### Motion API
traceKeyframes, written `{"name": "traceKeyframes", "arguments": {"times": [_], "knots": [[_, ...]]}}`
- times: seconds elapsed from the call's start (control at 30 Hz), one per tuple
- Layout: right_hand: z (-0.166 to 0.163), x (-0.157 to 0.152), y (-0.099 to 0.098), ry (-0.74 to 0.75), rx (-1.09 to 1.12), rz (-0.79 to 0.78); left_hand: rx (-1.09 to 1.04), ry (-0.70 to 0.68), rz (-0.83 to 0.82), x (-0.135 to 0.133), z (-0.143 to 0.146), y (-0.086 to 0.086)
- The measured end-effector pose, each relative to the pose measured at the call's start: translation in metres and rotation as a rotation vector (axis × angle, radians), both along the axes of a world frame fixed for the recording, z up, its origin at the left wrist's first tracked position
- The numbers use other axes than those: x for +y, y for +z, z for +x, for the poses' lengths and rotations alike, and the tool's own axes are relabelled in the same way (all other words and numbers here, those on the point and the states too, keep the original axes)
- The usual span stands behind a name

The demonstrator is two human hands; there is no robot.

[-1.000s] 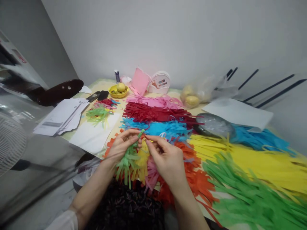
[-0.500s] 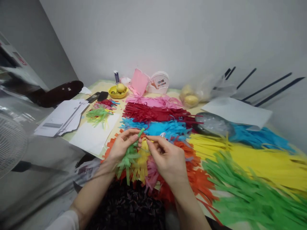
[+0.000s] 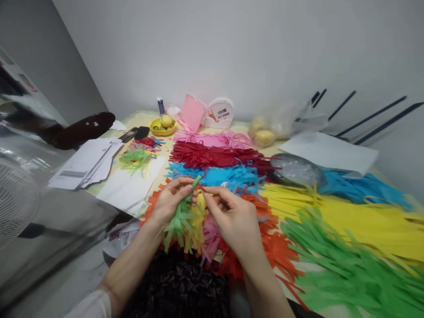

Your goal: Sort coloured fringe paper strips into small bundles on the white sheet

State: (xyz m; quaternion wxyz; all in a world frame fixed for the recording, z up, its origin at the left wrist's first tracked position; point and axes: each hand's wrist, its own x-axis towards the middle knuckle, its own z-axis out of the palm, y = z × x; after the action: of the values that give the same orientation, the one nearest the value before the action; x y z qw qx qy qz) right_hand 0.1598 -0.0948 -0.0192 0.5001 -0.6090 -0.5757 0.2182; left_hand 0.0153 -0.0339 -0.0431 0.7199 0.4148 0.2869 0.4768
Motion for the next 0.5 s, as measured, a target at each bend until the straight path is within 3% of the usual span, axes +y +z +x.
{"name": "traceKeyframes", "arguments": {"times": [0.13,0.3,0.4,0.5], "knots": [[0.003,0.005,-0.004,0.054,0.1,-0.038,0.107,0.012,0.104,-0.001,-0.001,-0.002],[0.012,0.016,-0.007,0.196,0.331,-0.134,0.407,-0.024,0.416,0.002,-0.002,0.001],[0.016,0.019,0.008,0.159,0.265,-0.107,0.653,-0.029,0.642,0.007,-0.003,0.015],[0.026,0.016,0.036,0.026,0.422,0.114,0.901,-0.067,0.849,0.012,-0.005,0.034]]}}
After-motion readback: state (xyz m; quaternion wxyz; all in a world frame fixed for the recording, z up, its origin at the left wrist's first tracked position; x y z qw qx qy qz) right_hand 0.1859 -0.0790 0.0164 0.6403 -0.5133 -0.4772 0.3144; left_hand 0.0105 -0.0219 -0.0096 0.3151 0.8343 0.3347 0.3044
